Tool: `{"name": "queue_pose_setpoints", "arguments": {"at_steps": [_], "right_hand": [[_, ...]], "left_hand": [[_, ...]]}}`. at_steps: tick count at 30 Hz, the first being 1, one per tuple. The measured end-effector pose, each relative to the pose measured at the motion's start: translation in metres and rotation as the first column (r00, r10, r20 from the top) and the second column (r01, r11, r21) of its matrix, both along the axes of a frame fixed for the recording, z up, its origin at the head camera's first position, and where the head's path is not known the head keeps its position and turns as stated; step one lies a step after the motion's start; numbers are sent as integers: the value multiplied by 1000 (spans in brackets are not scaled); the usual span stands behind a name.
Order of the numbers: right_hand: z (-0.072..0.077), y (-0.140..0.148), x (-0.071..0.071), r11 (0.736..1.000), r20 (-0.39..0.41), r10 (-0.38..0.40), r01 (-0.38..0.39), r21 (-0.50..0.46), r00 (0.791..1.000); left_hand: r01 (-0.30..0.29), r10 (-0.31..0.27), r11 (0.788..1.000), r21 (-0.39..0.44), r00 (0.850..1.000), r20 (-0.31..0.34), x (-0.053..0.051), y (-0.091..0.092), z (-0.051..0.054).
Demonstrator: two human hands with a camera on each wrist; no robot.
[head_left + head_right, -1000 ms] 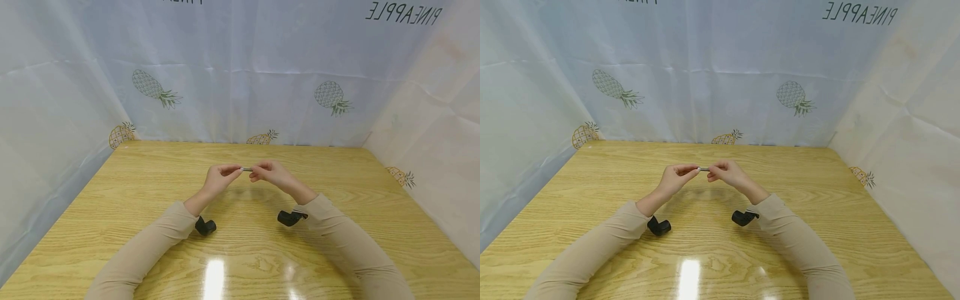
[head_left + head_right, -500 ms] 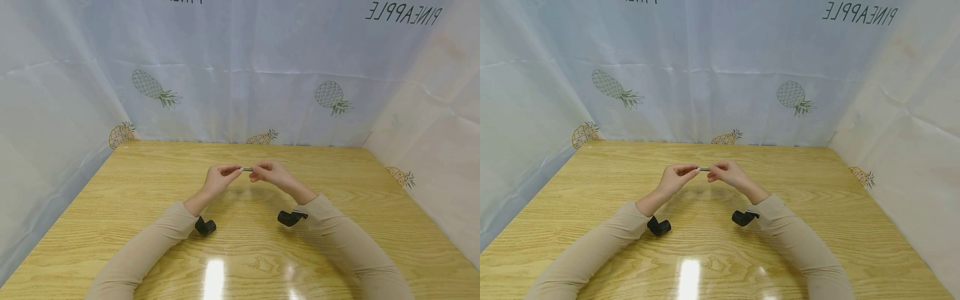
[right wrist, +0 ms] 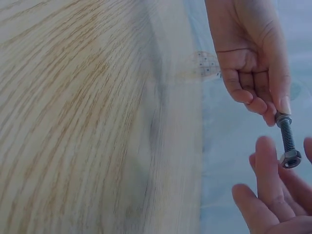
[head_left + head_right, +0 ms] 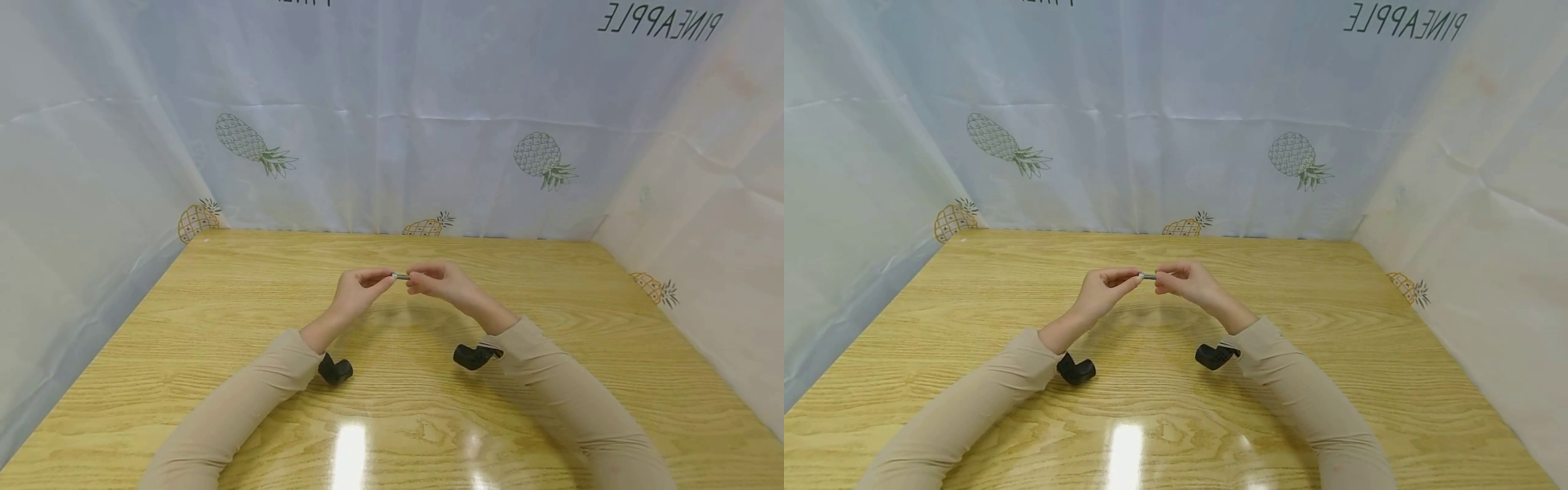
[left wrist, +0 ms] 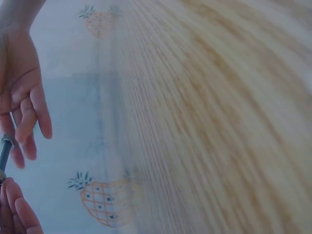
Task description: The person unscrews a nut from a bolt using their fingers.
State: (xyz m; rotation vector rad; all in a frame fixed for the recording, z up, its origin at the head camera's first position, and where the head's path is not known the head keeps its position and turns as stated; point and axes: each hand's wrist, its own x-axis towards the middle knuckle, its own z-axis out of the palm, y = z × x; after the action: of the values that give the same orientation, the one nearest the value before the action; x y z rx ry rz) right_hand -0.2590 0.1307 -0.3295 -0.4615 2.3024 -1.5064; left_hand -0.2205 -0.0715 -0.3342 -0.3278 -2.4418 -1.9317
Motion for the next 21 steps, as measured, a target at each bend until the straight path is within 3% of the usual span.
{"name": "queue_pose_setpoints", "arguments": {"at_steps": [4, 14, 21], "right_hand": [[0, 0, 0, 1000, 34, 11, -10, -16, 999], [-1, -2, -2, 1000, -31, -13, 13, 5, 999], [-2, 0, -1, 999, 15, 39, -39, 19, 999]], "left_hand": [[-5, 5, 1000, 5, 1000, 6, 0, 0, 0], [3, -3, 1000, -2, 1000, -5, 0, 0, -1], [4, -4, 1000, 25, 1000, 4, -23, -2, -27]]}}
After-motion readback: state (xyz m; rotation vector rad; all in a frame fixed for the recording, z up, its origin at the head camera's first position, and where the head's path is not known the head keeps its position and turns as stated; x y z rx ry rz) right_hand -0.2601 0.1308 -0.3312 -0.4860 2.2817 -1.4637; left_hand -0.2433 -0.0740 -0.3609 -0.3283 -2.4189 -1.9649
